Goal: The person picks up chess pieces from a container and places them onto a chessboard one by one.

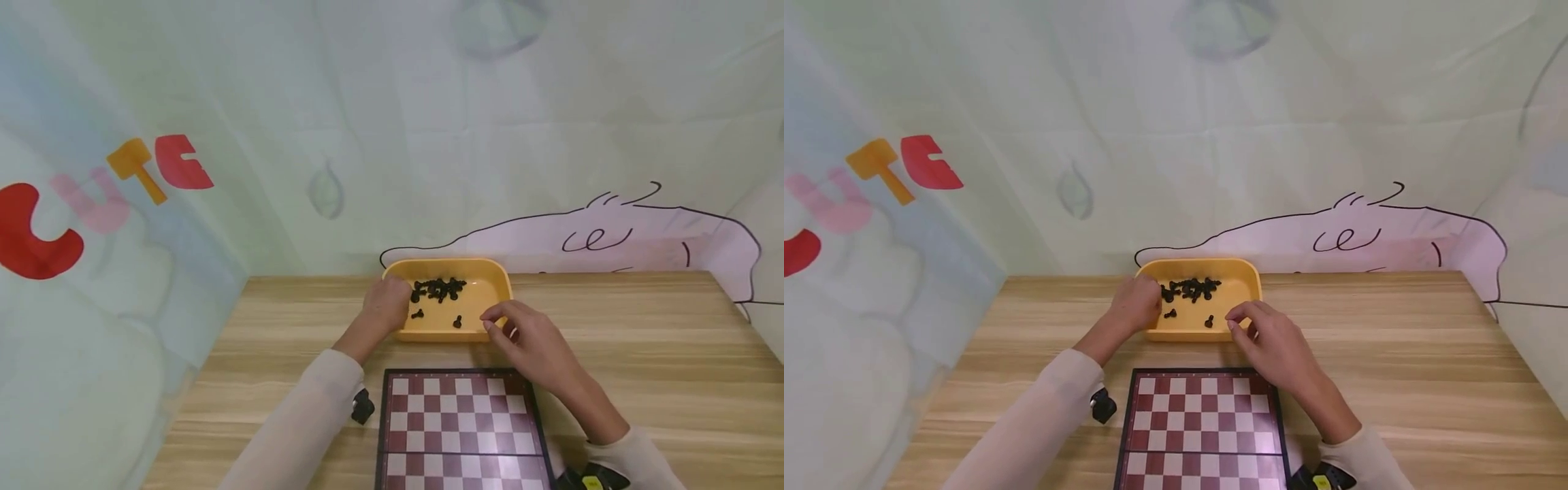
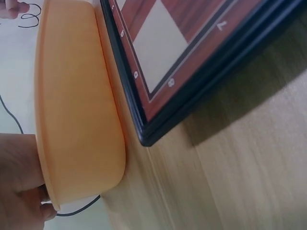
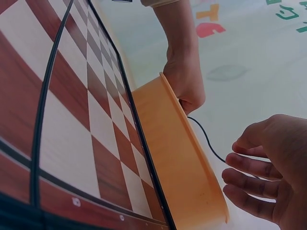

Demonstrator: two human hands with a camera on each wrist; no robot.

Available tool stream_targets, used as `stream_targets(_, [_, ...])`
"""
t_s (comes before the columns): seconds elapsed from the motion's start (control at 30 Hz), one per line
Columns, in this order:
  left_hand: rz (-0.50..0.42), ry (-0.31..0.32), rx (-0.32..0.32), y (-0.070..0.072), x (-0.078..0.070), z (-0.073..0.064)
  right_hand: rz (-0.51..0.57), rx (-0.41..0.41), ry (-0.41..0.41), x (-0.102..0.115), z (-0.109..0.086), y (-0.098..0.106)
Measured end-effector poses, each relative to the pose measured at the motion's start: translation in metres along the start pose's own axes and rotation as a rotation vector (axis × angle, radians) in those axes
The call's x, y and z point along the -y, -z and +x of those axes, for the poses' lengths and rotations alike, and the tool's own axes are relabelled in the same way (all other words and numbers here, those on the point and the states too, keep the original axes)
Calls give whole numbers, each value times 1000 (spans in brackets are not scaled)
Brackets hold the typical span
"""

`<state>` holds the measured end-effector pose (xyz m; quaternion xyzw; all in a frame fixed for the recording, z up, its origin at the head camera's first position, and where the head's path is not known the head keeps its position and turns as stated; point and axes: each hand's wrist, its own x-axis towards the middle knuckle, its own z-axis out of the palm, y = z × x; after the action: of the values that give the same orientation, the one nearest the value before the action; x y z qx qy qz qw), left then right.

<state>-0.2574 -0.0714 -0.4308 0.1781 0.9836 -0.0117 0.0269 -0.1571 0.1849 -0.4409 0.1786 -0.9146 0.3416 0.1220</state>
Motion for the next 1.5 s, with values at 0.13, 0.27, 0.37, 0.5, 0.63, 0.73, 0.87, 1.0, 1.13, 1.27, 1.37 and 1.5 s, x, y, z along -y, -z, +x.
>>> stream_targets(0.13, [-5,-34,-15,1,2,0,-3,-5,-3,0,-1,1])
stream_targets(0.27, [-3,-112,24,5,4,0,-1,-4,-6,0,0,2])
stream_targets(0.37, [-33,-155,96,9,3,0,-8,0,-16,0,0,2])
stream_targets(0.5, [-94,-150,176,11,0,0,-10,9,-31,0,0,0])
stream_targets(0.63, [-121,-136,214,10,-3,1,2,10,-24,0,0,0])
stream_targets(0.73, [-135,-127,242,9,-3,4,2,6,-19,0,0,2])
stream_targets(0.87, [-151,-123,305,9,-4,7,-3,1,-23,-1,1,3])
stream_targets(1.0, [-164,-126,332,11,-5,10,-4,-6,-18,-1,2,3])
stream_targets(1.13, [-179,-120,338,10,-4,10,-5,-8,-8,-1,2,2])
stream_targets(1.27, [-195,-113,324,9,-3,11,-9,-9,-9,-1,2,3])
stream_targets(1.37, [-232,-111,295,8,-1,10,-10,-5,-17,-1,2,2])
stream_targets(1.5, [-282,-125,212,9,1,7,-12,0,-28,-2,2,2])
